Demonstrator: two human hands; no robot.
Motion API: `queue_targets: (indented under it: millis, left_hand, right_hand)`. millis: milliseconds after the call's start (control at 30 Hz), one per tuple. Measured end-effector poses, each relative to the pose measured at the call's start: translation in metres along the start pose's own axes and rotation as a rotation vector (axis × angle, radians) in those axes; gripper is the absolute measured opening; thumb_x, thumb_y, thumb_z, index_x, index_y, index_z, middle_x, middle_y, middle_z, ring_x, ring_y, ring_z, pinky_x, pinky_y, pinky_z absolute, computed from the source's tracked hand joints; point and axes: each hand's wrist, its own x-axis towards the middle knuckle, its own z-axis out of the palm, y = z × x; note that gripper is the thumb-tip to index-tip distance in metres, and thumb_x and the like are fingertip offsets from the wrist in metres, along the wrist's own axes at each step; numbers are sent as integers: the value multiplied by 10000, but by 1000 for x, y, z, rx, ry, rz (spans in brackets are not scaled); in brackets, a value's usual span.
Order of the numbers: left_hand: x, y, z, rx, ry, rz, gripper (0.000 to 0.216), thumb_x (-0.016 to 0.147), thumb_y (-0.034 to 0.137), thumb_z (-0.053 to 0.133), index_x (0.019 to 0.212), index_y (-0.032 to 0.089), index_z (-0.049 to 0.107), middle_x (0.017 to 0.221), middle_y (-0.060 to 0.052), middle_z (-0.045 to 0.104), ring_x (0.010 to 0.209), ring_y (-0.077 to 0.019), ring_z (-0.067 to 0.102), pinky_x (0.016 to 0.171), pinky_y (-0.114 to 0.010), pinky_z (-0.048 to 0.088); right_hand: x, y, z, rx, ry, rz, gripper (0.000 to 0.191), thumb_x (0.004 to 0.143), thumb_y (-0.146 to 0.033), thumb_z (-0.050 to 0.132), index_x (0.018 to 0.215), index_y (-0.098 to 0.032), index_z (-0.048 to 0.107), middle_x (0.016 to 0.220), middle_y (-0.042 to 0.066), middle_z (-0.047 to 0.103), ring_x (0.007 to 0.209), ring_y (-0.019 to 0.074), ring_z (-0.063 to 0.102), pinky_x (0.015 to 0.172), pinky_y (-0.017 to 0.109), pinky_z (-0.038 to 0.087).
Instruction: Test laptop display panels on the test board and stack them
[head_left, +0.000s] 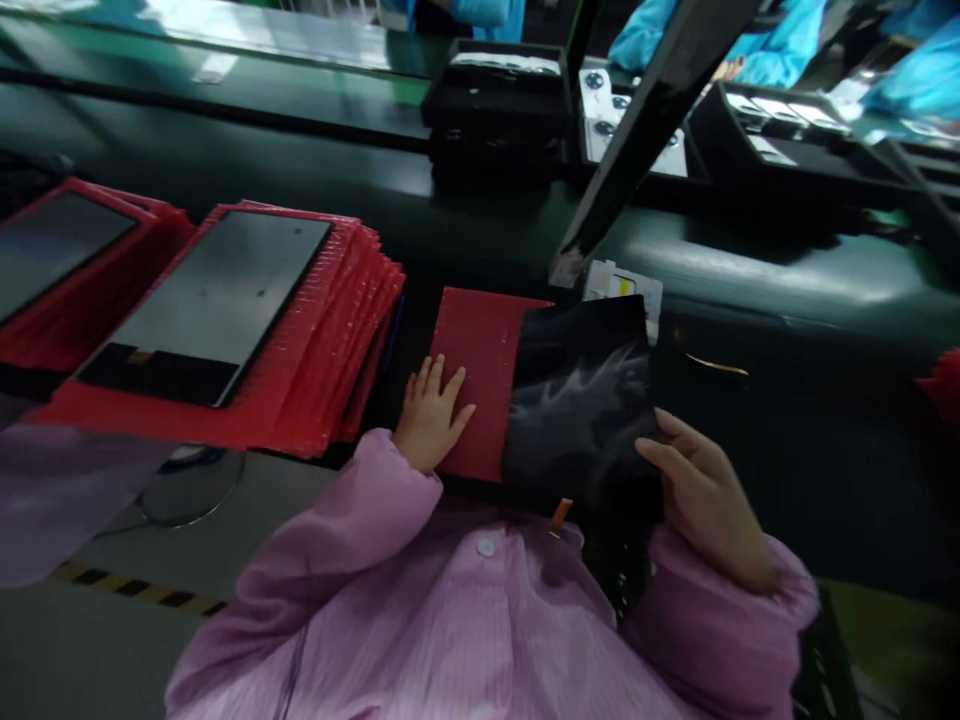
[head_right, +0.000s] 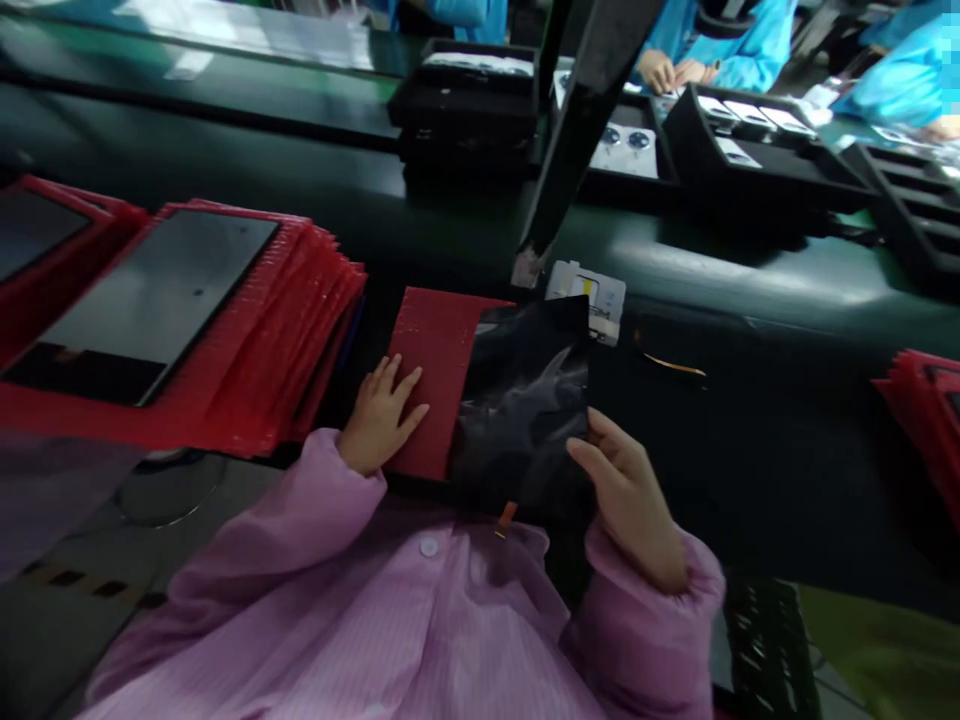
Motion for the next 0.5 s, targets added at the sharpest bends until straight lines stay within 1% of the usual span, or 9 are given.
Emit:
queue_targets:
  millis: [67, 133, 200, 233, 300, 367, 433, 500]
  left_hand:
    - [-8, 13, 5, -13, 37, -51, 555, 895, 378, 568, 1386, 124, 521, 1526, -236, 341, 1443, -405, 286, 1134, -614, 293]
    - [-13, 25, 9, -42, 57, -90, 561, 890, 368, 577, 1386, 113, 518, 1525, -250, 330, 1429, -417, 300, 1110, -622, 322]
    - [-15, 34, 12, -96, 78, -122, 551, 872, 337, 606, 1375, 127, 526, 1535, -243, 308, 1419, -420, 306, 1094, -629, 339]
    - [-16, 36, 12, -127, 91, -135, 545, 860, 312, 623, 1370, 144, 528, 1543, -230, 292, 1417, -416, 305, 1090, -628, 346]
    - [-18, 37, 11, -188, 124, -154, 549, 834, 250, 651, 1364, 190, 526, 1559, -195, 262, 1408, -400, 311, 1087, -615, 361]
    - [-18, 34, 9, -257, 161, -169, 564, 803, 189, 675, 1348, 227, 532, 1556, -164, 257, 1383, -379, 339, 1090, -599, 373]
    - [-18, 27, 8, -340, 194, -178, 569, 764, 144, 706, 1306, 236, 559, 1525, -149, 295, 1330, -350, 401, 1099, -578, 384]
    - [-15, 20, 8, -442, 216, -184, 571, 721, 94, 721, 1258, 231, 583, 1478, -139, 343, 1239, -301, 493, 1078, -533, 437]
  right_hand:
    - [-1, -25, 0, -239, 83, -54, 436, 790, -306, 567, 1216, -220, 595, 1016, 69, 675, 757, 86, 614, 696, 192, 501]
    - [0, -51, 4, -558, 151, -137, 441, 788, -270, 536, 1217, -213, 621, 918, 51, 674, 721, 81, 583, 693, 200, 458]
    - [3, -76, 12, -838, 156, -225, 430, 783, -234, 523, 1194, -203, 646, 822, 32, 661, 700, 78, 567, 691, 204, 408]
    - [5, -87, 16, -935, 136, -257, 413, 784, -217, 518, 1172, -204, 657, 806, 24, 661, 707, 75, 571, 704, 202, 393]
    - [8, -105, 26, -1041, 101, -311, 366, 795, -192, 494, 1113, -211, 673, 812, 8, 671, 727, 66, 583, 734, 194, 375]
    - [10, -115, 36, -1115, 94, -351, 320, 810, -190, 475, 1060, -201, 676, 828, 8, 681, 732, 62, 582, 735, 189, 352]
    - [10, -119, 46, -1225, 125, -387, 294, 819, -196, 464, 1027, -180, 671, 833, 26, 683, 721, 70, 568, 708, 199, 316]
    - [9, -117, 58, -1348, 155, -439, 304, 830, -209, 443, 1039, -168, 660, 852, 48, 683, 727, 84, 566, 690, 213, 285]
